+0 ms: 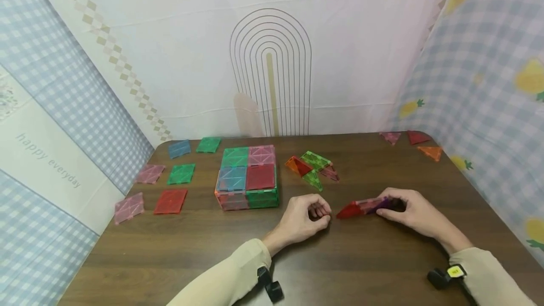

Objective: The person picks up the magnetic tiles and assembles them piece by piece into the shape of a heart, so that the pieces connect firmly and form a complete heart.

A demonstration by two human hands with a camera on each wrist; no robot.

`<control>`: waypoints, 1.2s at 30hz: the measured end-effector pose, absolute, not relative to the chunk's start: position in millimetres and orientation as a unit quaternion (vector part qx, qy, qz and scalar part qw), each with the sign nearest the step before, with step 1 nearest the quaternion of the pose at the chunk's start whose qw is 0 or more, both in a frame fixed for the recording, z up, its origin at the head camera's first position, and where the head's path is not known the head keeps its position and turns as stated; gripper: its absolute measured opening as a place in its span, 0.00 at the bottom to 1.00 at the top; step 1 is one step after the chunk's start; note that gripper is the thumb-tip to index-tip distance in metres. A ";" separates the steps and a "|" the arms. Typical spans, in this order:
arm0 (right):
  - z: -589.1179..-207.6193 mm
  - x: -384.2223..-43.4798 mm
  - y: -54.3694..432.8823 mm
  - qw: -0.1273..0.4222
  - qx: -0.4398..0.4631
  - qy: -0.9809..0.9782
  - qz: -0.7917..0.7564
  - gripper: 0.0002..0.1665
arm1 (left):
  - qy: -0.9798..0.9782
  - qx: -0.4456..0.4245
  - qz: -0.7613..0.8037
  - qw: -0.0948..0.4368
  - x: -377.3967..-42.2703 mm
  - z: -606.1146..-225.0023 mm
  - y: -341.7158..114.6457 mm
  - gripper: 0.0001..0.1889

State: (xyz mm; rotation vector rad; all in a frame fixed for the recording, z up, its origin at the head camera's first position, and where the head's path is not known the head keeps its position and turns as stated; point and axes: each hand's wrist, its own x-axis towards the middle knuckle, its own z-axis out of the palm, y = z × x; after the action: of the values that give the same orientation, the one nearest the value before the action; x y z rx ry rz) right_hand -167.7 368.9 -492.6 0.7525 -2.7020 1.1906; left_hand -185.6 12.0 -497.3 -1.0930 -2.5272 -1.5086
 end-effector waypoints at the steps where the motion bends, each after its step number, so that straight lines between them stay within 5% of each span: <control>1: -492.7 -168.5 375.2 0.055 0.233 -0.891 0.386 0.13 | -0.805 -0.347 -0.482 0.000 -185.4 -497.0 12.1 0.07; 15: -500.2 -183.4 392.9 0.179 0.082 -0.927 0.319 0.10 | -0.802 -0.353 -0.482 0.004 -184.9 -497.1 12.9 0.06; 36: -501.7 -265.5 297.3 0.196 0.077 -0.920 0.331 0.13 | -0.801 -0.348 -0.487 -0.006 -185.2 -497.9 13.7 0.08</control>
State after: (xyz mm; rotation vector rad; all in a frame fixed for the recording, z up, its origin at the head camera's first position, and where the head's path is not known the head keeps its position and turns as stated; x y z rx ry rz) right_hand -265.5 297.3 -501.7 0.2153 -2.5770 0.9272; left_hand -185.2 13.7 -497.9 -1.0983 -2.5264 -1.5368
